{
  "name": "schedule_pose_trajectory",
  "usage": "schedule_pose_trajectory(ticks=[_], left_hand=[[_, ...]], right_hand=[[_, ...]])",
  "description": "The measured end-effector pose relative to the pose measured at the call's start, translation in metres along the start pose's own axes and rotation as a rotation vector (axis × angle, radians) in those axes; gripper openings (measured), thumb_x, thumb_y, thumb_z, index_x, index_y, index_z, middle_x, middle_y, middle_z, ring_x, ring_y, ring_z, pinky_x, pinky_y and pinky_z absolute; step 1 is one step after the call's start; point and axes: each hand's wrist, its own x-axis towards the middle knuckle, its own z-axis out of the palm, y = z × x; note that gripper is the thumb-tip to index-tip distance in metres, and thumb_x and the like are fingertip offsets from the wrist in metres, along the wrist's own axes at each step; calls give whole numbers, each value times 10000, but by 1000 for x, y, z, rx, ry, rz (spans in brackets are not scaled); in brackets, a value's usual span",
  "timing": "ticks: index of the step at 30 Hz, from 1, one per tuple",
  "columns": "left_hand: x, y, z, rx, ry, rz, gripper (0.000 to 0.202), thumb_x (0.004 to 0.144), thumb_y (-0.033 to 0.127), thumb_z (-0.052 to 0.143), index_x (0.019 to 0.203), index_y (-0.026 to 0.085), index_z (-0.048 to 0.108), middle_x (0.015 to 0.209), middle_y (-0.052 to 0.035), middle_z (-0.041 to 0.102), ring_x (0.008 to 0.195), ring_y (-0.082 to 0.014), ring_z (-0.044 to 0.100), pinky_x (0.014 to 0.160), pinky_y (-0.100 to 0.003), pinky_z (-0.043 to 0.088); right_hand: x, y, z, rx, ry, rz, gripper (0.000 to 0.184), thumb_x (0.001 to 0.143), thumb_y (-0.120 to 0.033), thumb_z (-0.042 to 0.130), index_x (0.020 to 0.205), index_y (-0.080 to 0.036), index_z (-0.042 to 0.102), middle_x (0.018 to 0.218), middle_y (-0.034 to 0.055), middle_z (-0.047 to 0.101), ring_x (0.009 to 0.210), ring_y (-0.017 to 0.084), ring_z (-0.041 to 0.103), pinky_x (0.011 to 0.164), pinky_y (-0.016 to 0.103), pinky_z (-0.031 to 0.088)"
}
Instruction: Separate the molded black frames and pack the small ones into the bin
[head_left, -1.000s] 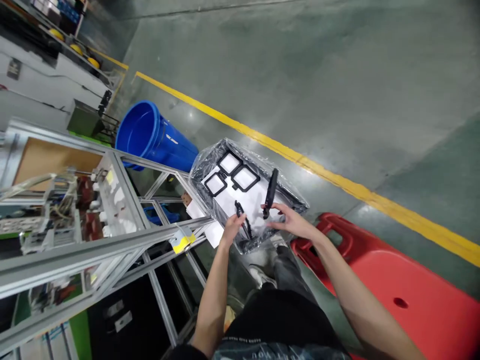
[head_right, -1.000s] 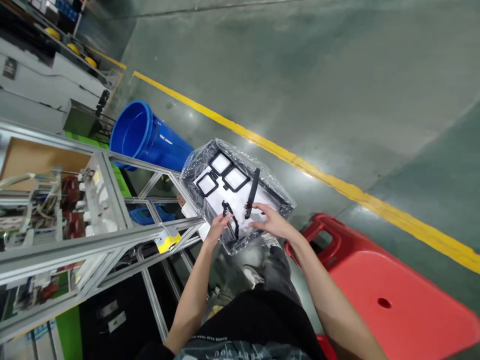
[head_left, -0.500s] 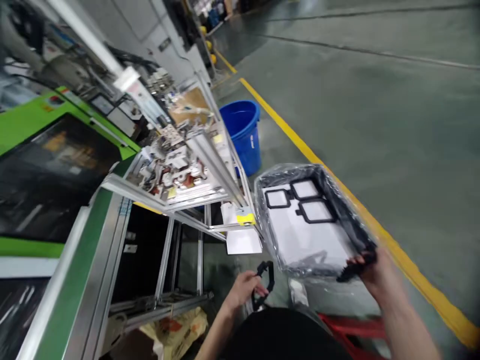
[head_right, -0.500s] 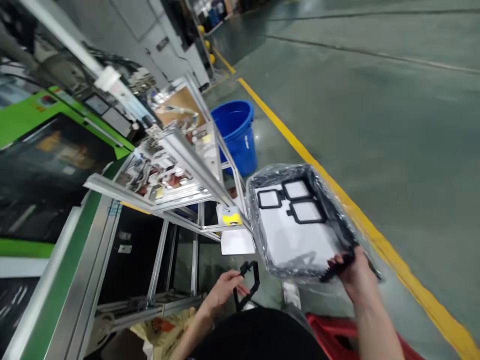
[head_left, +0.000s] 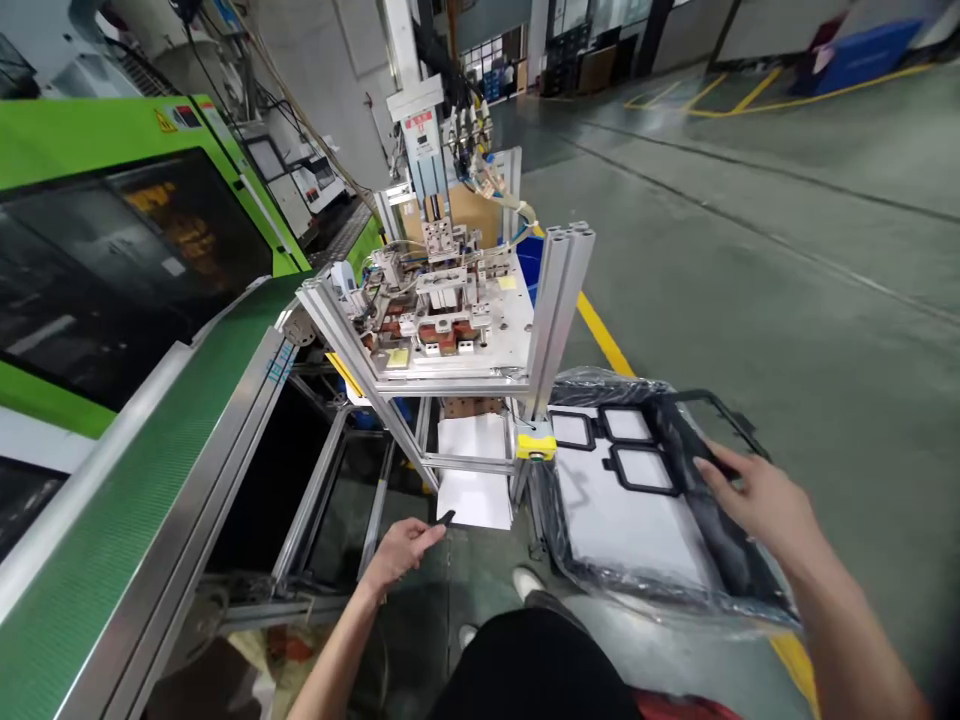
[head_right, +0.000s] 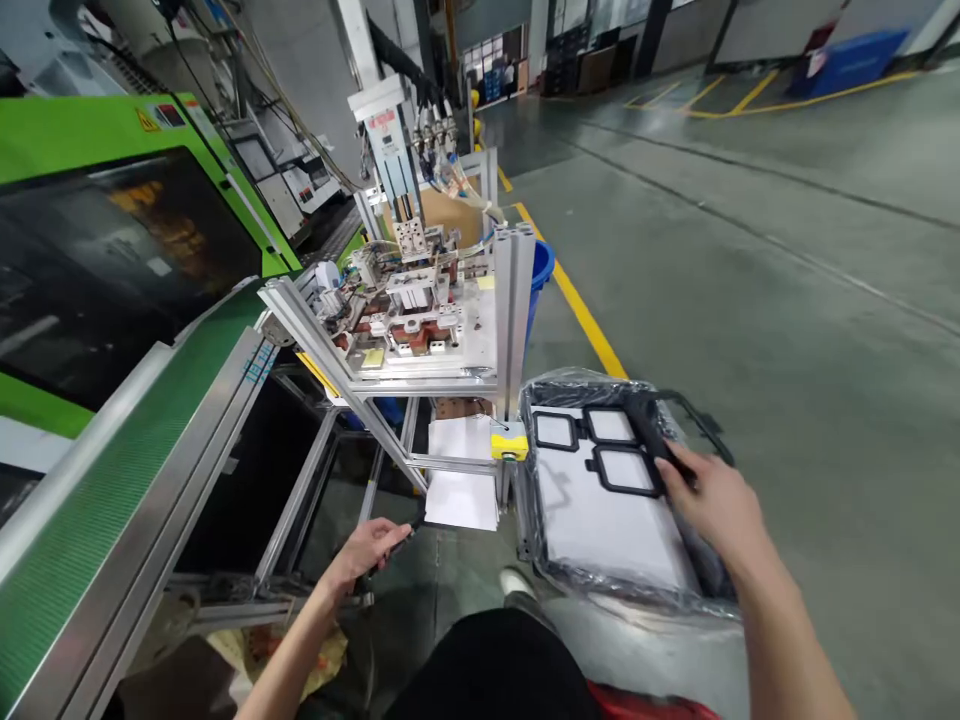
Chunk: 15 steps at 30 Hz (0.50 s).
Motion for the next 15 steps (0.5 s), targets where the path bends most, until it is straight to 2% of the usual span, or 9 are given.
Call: schedule_pose_trajectory(ticks=[3,5,7,10,13,15], left_hand=[[-3,5,-8,22,-89,1,710,619,816,873,846,156,743,673,26,624,653,-156,573,645,-290,411],[-10,16,-11,63,-148,59,598,688,689,891,955,163,795,856,-20,748,840,-214,686,783,-310,502],[-19,28,-12,165,-149,174,485,784,555,854,1112,199,823,1069,-46,794,1037,-258,725,945,-344,542],[-32,44,-7,320,-34,361,451,872,387,798,1304,260,792,1241,-68,784,1162,-269,736,1072,-388,566],[-43,57,4,415,163,523,499,913,272,775,1410,298,741,1404,-90,754,1307,-286,719,1161,-442,580],[-50,68,14,500,286,618,528,943,232,754,1463,307,710,1437,-100,744,1342,-303,712,1171,-479,595]], right_hand=[[53,-44,-40,13,84,-167,669,983,-608,393,1433,-268,753,1224,251,769,1126,431,718,944,599,601],[87,-75,-59,23,133,-294,602,1021,-524,404,1421,-247,758,1316,231,750,1299,401,666,1091,575,569],[120,-107,-70,53,163,-376,571,1049,-454,424,1425,-175,753,1375,240,726,1366,373,639,1183,539,528],[168,-149,-69,93,168,-458,495,1073,-367,484,1416,-125,747,1426,229,704,1373,325,640,1248,463,484],[213,-186,-55,104,113,-533,415,1087,-278,504,1385,-138,758,1448,197,700,1386,292,630,1265,424,466],[240,-208,-44,105,58,-572,363,1079,-211,517,1314,-137,783,1423,192,711,1369,293,639,1234,429,498]])
